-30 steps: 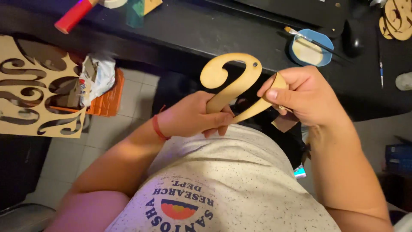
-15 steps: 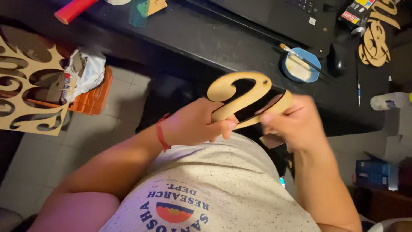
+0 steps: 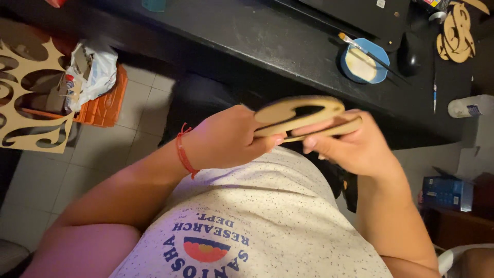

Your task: Applying paint or glue to a laser-cut wooden letter using a small brush

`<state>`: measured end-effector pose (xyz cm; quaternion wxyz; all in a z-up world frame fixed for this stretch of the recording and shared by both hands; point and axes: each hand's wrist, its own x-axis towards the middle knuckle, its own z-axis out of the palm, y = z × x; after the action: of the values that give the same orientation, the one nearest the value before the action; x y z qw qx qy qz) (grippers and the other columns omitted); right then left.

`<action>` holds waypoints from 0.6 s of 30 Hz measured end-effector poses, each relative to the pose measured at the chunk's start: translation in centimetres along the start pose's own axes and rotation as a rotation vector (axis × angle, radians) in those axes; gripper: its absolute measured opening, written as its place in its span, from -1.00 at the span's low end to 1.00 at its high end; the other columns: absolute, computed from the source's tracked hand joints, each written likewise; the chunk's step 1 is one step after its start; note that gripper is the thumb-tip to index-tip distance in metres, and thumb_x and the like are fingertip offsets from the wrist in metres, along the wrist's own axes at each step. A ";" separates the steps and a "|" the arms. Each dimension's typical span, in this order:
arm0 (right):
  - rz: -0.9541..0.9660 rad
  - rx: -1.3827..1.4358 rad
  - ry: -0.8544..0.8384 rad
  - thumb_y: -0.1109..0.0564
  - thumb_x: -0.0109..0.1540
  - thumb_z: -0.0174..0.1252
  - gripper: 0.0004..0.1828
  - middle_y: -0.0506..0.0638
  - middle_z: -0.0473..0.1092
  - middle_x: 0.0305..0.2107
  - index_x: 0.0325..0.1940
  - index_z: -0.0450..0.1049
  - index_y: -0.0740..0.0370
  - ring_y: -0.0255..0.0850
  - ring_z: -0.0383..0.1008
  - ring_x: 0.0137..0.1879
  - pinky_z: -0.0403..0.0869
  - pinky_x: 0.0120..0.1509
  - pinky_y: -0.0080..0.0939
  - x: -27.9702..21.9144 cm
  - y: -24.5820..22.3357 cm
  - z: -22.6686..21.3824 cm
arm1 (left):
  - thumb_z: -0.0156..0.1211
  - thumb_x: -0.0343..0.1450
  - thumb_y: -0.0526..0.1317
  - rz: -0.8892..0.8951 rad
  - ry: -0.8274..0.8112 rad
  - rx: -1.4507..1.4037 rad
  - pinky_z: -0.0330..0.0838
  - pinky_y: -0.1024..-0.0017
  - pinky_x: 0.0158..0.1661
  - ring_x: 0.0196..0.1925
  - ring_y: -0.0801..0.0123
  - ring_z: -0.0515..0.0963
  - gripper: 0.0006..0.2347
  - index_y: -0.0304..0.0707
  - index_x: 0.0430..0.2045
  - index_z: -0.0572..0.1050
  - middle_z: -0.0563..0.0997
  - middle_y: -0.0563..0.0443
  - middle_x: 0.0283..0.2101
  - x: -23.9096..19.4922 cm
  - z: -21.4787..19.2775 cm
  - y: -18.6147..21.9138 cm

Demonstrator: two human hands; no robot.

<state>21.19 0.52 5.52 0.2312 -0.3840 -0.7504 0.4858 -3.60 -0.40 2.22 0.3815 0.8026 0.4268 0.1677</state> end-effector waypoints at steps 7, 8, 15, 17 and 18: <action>0.167 0.221 0.396 0.19 0.19 0.24 -0.76 -0.01 0.22 -0.79 -0.53 0.45 0.35 -0.40 0.10 -0.70 0.15 -0.71 -0.42 -0.7 -0.1 -1.0 | 0.02 0.37 -0.20 -0.193 -0.161 -0.472 0.45 0.62 -0.42 -0.63 0.60 0.52 -0.89 -0.09 -0.46 0.52 0.66 0.29 -0.52 -0.1 -3.0 1.6; 0.192 0.143 0.301 0.14 0.20 0.23 -0.79 -0.04 0.36 -0.71 -0.49 0.52 0.30 -0.43 0.14 -0.68 0.14 -0.69 -0.46 -0.8 0.2 -1.0 | 0.03 0.33 -0.18 -0.196 -0.191 -0.507 0.43 0.61 -0.44 -0.62 0.55 0.56 -0.87 -0.13 -0.50 0.54 0.66 0.24 -0.51 0.0 -2.8 1.4; -0.033 0.208 0.111 0.22 0.26 0.12 -0.67 -0.08 0.31 -0.85 -0.60 0.55 0.32 -0.47 0.18 -0.70 0.24 -0.61 -0.53 -0.4 0.0 0.6 | 0.27 0.37 -0.12 0.007 0.229 -0.793 0.45 0.54 -0.44 -0.49 0.51 0.55 -0.82 -0.20 -0.54 0.65 0.66 -0.03 -0.57 0.9 1.4 -1.5; -0.068 0.173 0.123 0.23 0.25 0.15 -0.70 -0.06 0.35 -0.82 -0.60 0.55 0.29 -0.41 0.24 -0.68 0.30 -0.56 -0.46 0.1 0.2 1.0 | 0.32 0.35 -0.16 -0.035 0.320 -0.816 0.46 0.58 -0.46 -0.51 0.54 0.53 -0.85 -0.23 -0.56 0.65 0.65 -0.01 -0.60 1.1 0.8 -0.9; -0.091 0.129 0.133 0.24 0.24 0.18 -0.72 -0.04 0.40 -0.80 -0.59 0.55 0.26 -0.36 0.30 -0.66 0.35 -0.50 -0.39 0.0 0.3 1.0 | 0.37 0.33 -0.20 -0.073 0.411 -0.853 0.46 0.63 -0.47 -0.54 0.58 0.51 -0.87 -0.25 -0.57 0.64 0.64 0.01 -0.62 1.4 0.7 -0.5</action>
<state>20.51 0.03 4.83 0.3266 -0.3653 -0.7173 0.4953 -2.63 0.54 1.30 0.5904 0.5088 0.4144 0.4699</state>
